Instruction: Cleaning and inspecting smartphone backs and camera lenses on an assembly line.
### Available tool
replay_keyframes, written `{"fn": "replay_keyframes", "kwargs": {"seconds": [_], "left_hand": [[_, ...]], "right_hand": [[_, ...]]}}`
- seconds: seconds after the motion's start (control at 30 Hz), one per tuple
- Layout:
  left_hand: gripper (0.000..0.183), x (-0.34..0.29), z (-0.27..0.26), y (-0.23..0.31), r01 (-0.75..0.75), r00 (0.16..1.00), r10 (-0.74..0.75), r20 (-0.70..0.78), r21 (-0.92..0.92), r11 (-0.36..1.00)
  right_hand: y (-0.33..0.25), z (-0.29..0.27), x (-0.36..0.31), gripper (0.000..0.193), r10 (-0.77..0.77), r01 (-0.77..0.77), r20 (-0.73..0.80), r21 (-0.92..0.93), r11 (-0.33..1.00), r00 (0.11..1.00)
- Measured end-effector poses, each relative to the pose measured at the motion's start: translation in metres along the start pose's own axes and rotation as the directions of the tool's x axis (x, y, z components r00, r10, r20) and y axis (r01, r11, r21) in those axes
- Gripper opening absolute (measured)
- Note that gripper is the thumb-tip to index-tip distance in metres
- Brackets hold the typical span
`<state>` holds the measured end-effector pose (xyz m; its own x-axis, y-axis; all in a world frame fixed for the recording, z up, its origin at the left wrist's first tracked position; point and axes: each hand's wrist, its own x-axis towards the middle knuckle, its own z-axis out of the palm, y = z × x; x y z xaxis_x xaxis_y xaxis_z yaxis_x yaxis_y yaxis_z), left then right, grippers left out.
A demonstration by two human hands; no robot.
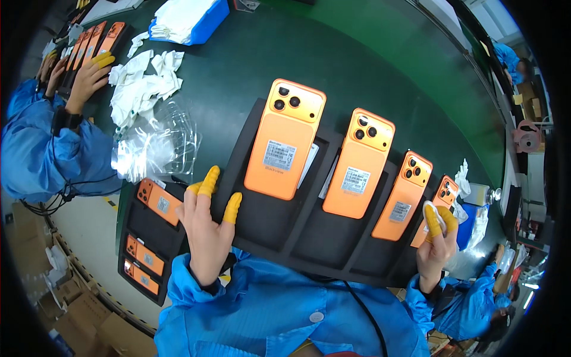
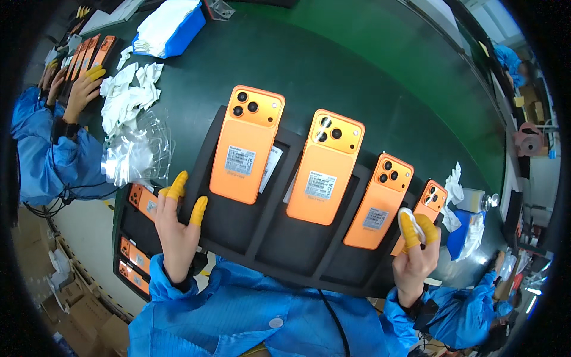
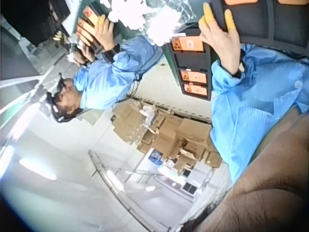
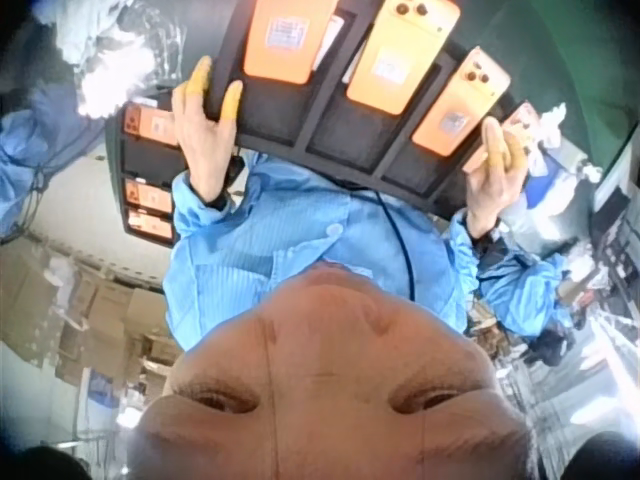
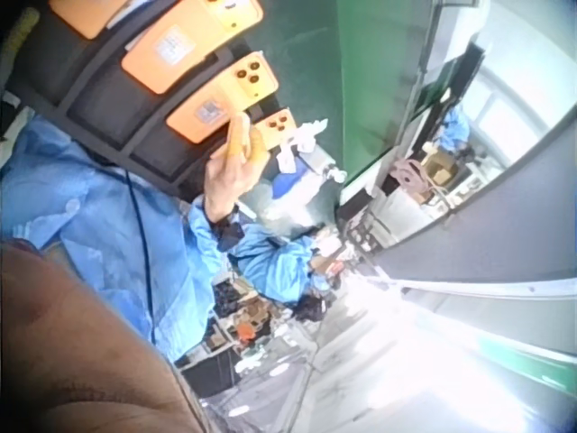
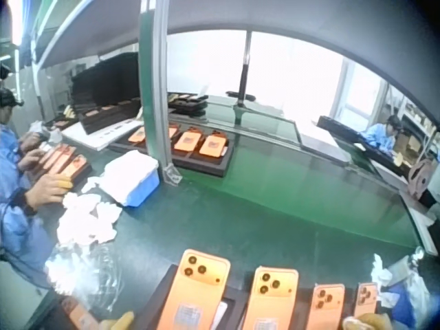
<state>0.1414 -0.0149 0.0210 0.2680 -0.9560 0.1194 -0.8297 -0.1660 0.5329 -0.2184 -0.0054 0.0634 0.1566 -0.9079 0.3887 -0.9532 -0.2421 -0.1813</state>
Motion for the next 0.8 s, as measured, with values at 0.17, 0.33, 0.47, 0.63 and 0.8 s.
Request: {"fn": "replay_keyframes", "kwargs": {"seconds": [0.17, 0.33, 0.47, 0.63, 0.8], "left_hand": [[0.037, 0.003, 0.010, -0.014, 0.031, 0.998, -0.023, 0.062, -0.123, 0.992], [0.035, 0.003, 0.010, -0.014, 0.041, 0.998, -0.033, 0.056, -0.144, 0.989], [0.036, 0.002, 0.011, -0.015, 0.028, 0.998, -0.018, 0.053, -0.178, 0.984], [0.033, 0.003, 0.009, -0.014, -0.020, 1.000, 0.021, 0.015, -0.124, 0.992], [0.033, 0.002, 0.011, -0.013, -0.025, 1.000, 0.023, -0.020, -0.153, 0.988]], "right_hand": [[0.014, -0.003, -0.041, 0.055, 0.100, -0.100, -0.004, 0.011, 0.995, 0.995], [0.018, -0.003, -0.065, 0.053, 0.169, -0.169, -0.001, -0.018, 0.985, 0.986], [0.019, -0.006, -0.074, 0.051, 0.181, -0.183, -0.032, -0.054, 0.982, 0.983], [0.036, 0.003, -0.086, 0.048, 0.194, -0.201, -0.079, -0.092, 0.975, 0.978], [0.047, 0.004, -0.098, 0.049, 0.212, -0.222, -0.084, -0.140, 0.965, 0.974]]}}
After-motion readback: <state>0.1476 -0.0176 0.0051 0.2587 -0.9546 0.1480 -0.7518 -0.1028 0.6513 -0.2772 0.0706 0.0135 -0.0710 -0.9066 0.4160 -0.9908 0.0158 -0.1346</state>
